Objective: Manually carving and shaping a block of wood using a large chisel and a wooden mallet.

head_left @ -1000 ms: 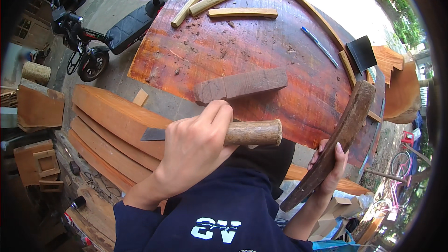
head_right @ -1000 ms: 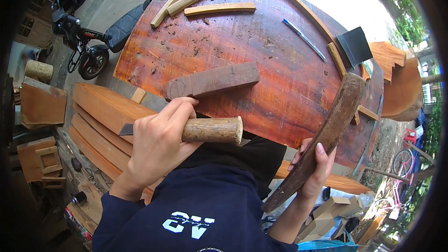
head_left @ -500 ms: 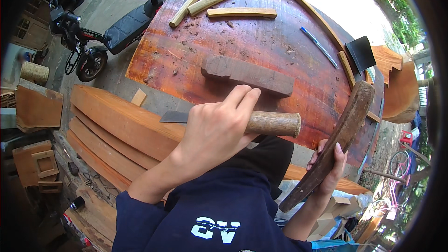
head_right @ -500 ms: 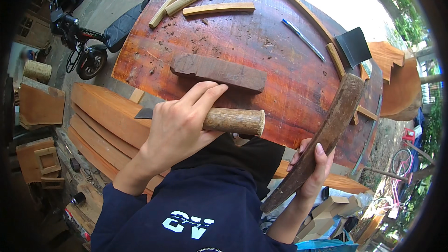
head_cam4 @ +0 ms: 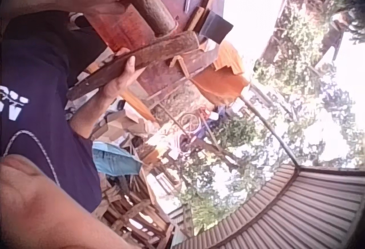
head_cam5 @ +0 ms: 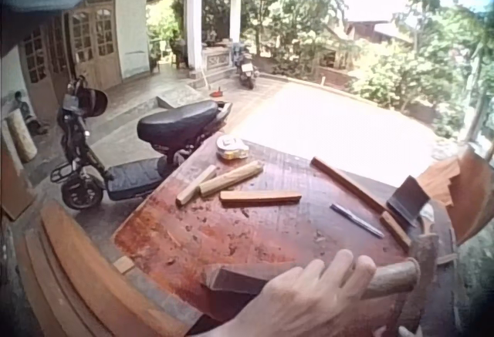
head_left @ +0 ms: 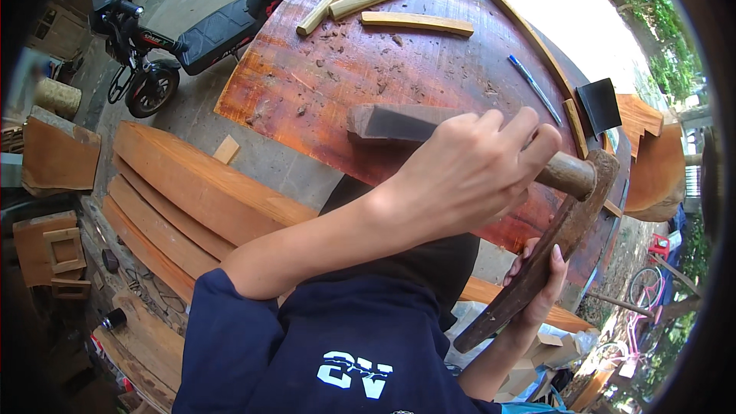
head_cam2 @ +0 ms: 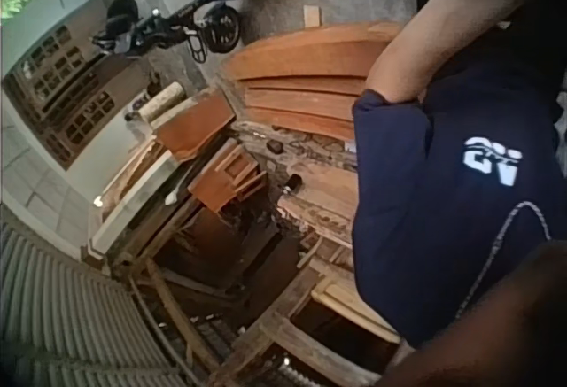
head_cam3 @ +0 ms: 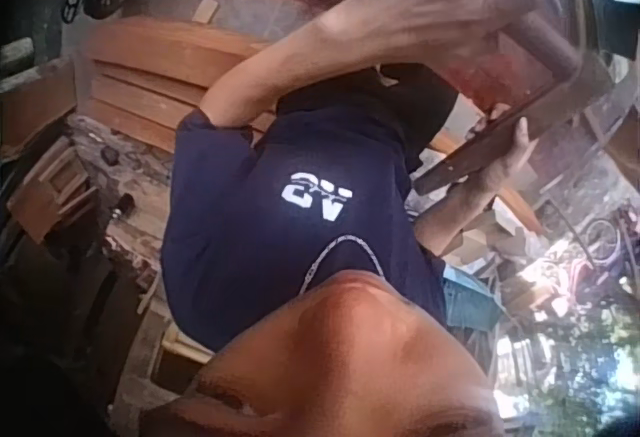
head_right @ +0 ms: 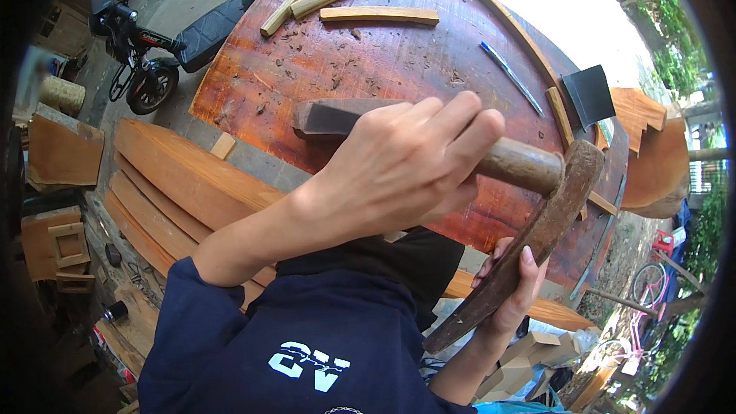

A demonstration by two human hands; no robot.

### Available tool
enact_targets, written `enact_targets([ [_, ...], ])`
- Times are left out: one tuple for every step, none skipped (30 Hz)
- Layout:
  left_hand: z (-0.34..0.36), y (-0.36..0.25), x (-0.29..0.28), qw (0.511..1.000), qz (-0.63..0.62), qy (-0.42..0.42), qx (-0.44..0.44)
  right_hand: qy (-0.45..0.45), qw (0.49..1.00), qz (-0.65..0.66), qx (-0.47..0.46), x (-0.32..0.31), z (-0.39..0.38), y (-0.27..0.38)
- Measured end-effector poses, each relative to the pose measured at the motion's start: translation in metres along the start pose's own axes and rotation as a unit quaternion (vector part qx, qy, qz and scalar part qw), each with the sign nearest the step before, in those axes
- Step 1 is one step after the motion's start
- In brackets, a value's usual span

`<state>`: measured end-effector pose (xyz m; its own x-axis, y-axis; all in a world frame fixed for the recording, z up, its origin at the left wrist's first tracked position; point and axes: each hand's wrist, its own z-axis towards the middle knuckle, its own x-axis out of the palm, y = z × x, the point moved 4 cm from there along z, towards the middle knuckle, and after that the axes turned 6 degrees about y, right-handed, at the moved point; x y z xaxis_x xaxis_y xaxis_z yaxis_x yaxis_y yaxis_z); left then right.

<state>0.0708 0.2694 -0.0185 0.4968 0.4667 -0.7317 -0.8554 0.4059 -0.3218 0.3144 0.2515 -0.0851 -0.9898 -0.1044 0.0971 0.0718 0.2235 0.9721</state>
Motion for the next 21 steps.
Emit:
enact_targets([
  [0.005,0.003,0.003,1.000,0.019,-0.012,0.014,0.011,1.000,0.020,0.009,-0.002,0.000,-0.001],
  [0.008,0.009,0.006,1.000,0.021,-0.015,0.012,0.022,0.999,0.041,0.019,-0.003,-0.001,-0.001],
  [0.011,0.015,0.009,0.999,0.033,-0.017,0.027,0.025,0.999,0.040,0.017,-0.001,-0.001,-0.001],
  [0.012,0.020,0.012,0.998,0.044,-0.019,0.043,0.021,0.999,0.042,0.015,0.002,-0.001,0.000],
  [0.012,0.024,0.015,0.998,0.048,-0.016,0.034,0.018,0.999,0.044,0.013,0.003,-0.001,0.000],
  [0.011,0.027,0.015,0.998,0.050,-0.018,0.033,0.019,0.999,0.044,0.011,0.001,-0.001,0.000],
  [0.009,0.031,0.015,0.998,0.059,-0.013,0.020,0.021,0.999,0.043,0.016,-0.002,-0.001,-0.001],
  [0.008,0.034,0.014,0.998,0.069,-0.009,0.006,0.023,0.999,0.042,0.020,-0.003,0.000,-0.002],
  [0.007,0.035,0.012,0.997,0.070,-0.009,0.005,0.024,0.999,0.042,0.020,-0.001,0.001,-0.002],
  [0.006,0.037,0.012,0.997,0.075,-0.012,-0.004,0.019,0.999,0.041,0.016,0.000,0.001,0.000],
  [0.006,0.039,0.011,0.997,0.079,-0.014,-0.013,0.013,0.999,0.039,0.013,0.002,0.001,0.001],
  [0.006,0.040,0.011,0.997,0.079,-0.014,-0.015,0.013,0.999,0.038,0.014,0.004,0.001,0.002],
  [0.006,0.041,0.009,0.998,0.061,-0.016,-0.030,0.015,0.999,0.035,0.008,0.006,0.001,0.004],
  [0.006,0.043,0.009,0.998,0.043,-0.017,-0.046,0.017,0.999,0.032,0.001,0.007,0.002,0.005],
  [0.006,0.045,0.009,0.998,0.042,-0.018,-0.047,0.018,0.999,0.031,0.002,0.006,0.002,0.005],
  [0.006,0.046,0.008,0.998,0.040,-0.025,-0.039,0.019,0.999,0.030,0.007,0.003,0.003,0.003],
  [0.006,0.046,0.008,0.998,0.038,-0.033,-0.031,0.020,0.999,0.028,0.011,0.001,0.003,0.001],
  [0.005,0.047,0.008,0.998,0.038,-0.033,-0.032,0.021,0.999,0.027,0.011,0.000,0.003,0.001],
  [0.004,0.049,0.008,0.998,0.033,-0.025,-0.040,0.020,0.999,0.031,0.018,-0.001,0.003,-0.001],
  [0.003,0.050,0.009,0.998,0.027,-0.016,-0.048,0.019,0.999,0.035,0.024,-0.002,0.003,-0.001],
  [0.003,0.050,0.009,0.998,0.027,-0.016,-0.048,0.019,0.999,0.035,0.024,0.001,0.002,0.000],
])
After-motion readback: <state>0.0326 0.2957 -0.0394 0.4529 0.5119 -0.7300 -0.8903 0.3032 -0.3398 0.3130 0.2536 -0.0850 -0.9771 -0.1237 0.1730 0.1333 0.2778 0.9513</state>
